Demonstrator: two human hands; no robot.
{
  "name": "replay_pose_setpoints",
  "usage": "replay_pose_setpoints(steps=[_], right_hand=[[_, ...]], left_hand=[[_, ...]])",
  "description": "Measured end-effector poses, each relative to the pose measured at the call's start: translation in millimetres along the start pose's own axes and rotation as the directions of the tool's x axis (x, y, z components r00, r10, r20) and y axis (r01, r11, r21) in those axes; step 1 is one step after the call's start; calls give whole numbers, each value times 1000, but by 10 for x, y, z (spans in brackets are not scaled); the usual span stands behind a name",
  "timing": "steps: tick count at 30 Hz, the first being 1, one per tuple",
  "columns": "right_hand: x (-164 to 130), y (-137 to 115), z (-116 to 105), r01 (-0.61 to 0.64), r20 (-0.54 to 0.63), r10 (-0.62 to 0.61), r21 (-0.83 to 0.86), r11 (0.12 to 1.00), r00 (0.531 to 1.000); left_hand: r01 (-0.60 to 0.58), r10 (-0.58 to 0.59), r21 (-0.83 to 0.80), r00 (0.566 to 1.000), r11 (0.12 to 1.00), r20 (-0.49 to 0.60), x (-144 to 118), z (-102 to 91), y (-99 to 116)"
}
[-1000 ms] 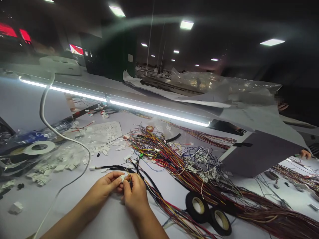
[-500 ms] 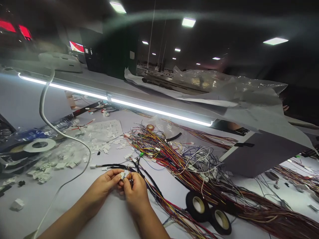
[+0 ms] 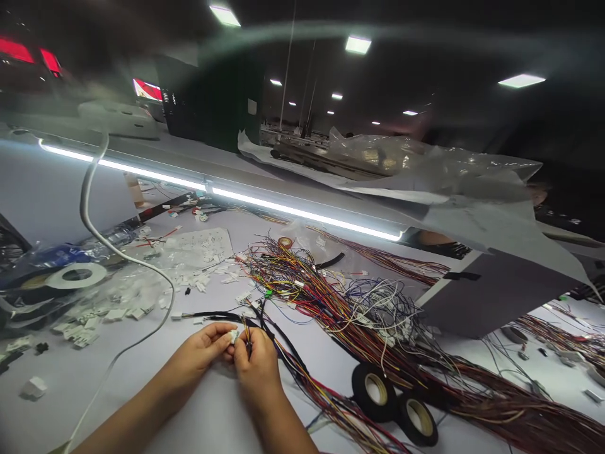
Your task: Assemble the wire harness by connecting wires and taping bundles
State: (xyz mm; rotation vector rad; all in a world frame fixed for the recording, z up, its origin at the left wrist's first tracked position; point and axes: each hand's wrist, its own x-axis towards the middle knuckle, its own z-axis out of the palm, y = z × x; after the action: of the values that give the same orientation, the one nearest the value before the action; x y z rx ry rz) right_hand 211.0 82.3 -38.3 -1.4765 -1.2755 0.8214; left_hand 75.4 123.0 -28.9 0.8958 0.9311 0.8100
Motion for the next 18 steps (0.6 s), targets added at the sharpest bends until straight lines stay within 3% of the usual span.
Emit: replay_pose_setpoints(steps=[6, 9, 12, 15, 18], right_hand=[[26, -10, -12, -201, 175, 152, 306, 931, 973], [38, -17, -41, -95, 138, 50, 339, 936, 989], [38, -3, -80, -1, 65, -24, 357, 934, 998], [32, 9, -110, -146, 115, 102, 499, 854, 988], [34, -29, -123, -250, 191, 176, 506, 825, 966]], left_hand=[[-12, 11, -23, 1000, 1000, -22, 9, -31, 0], [-62, 60, -21, 993, 998, -104, 28, -33, -1], [-70, 87, 107, 984, 992, -158, 41, -30, -16], [-64, 89, 162, 984, 985, -156, 18, -26, -5], [-82, 93, 100, 989, 992, -116, -20, -14, 34]])
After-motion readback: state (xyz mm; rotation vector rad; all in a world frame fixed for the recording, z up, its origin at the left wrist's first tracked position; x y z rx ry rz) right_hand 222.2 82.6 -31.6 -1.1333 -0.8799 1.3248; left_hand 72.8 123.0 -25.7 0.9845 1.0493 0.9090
